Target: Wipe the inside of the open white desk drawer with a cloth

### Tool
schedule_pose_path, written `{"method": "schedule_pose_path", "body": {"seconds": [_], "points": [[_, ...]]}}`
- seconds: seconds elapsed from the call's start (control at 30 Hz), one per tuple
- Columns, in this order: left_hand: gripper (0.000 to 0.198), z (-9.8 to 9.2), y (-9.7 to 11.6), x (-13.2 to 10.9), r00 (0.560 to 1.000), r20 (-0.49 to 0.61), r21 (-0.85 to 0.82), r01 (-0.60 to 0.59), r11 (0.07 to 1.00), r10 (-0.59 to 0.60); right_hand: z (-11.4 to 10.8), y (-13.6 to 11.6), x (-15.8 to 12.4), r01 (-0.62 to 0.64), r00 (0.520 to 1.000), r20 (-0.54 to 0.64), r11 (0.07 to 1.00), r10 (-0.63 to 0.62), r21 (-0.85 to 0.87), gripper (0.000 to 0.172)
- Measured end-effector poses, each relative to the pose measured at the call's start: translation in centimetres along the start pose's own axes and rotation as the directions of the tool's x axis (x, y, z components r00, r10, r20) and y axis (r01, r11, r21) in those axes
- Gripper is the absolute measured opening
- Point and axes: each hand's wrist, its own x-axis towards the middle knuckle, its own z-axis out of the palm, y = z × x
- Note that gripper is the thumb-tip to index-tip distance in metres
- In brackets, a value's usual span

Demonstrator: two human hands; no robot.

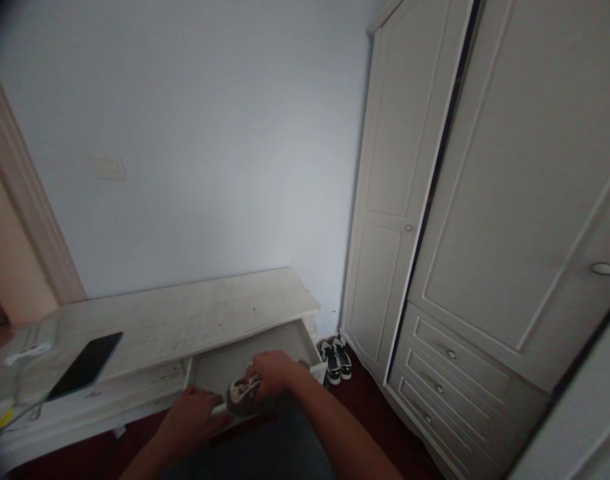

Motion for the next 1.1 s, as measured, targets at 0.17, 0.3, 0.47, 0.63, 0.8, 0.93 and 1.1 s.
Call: {"method": "schedule_pose_path", "body": {"seconds": [0.17,0.3,0.47,0.63,0.8,0.93,1.1], "points": [[0.032,-0.5,0.0,-0.1,0.999,0.018,0.001,-0.044,0.999,0.044,0.7,-3.7,4.1,0.072,0.997,0.035,0.997,-0.073,0.039,0.043],[0.036,-0.3,-0.1,-0.2,1.000,0.004,-0.002,-0.001,1.000,0.001,1.0,-2.1,2.4,0.019,1.000,-0.015,0.998,-0.018,0.060,0.048],[0.048,0.3,-0.3,-0.2,0.999,-0.045,0.008,0.008,1.000,-0.007,-0.5,3.5,-2.8,-0.091,0.996,-0.001,0.987,0.092,0.129,0.044],[0.050,0.2,-0.2,-0.3,1.000,-0.026,0.006,-0.006,1.000,0.006,-2.5,7.6,-5.8,-0.142,0.989,0.061,0.964,0.132,0.222,0.033],[0.049,-0.1,0.2,-0.2,1.000,-0.009,0.011,0.002,1.000,-0.002,-1.2,5.6,-3.2,-0.166,0.981,0.125,0.971,0.146,0.172,0.041],[0.048,-0.3,0.5,0.0,1.000,0.005,0.015,-0.010,1.000,0.009,0.8,1.2,1.7,-0.031,0.995,0.097,0.993,0.020,0.111,0.051],[0.042,-0.5,0.3,0.0,0.998,0.042,0.042,-0.053,0.998,0.051,1.1,-2.1,5.6,0.060,0.982,0.172,0.989,-0.083,0.138,0.057]]}}
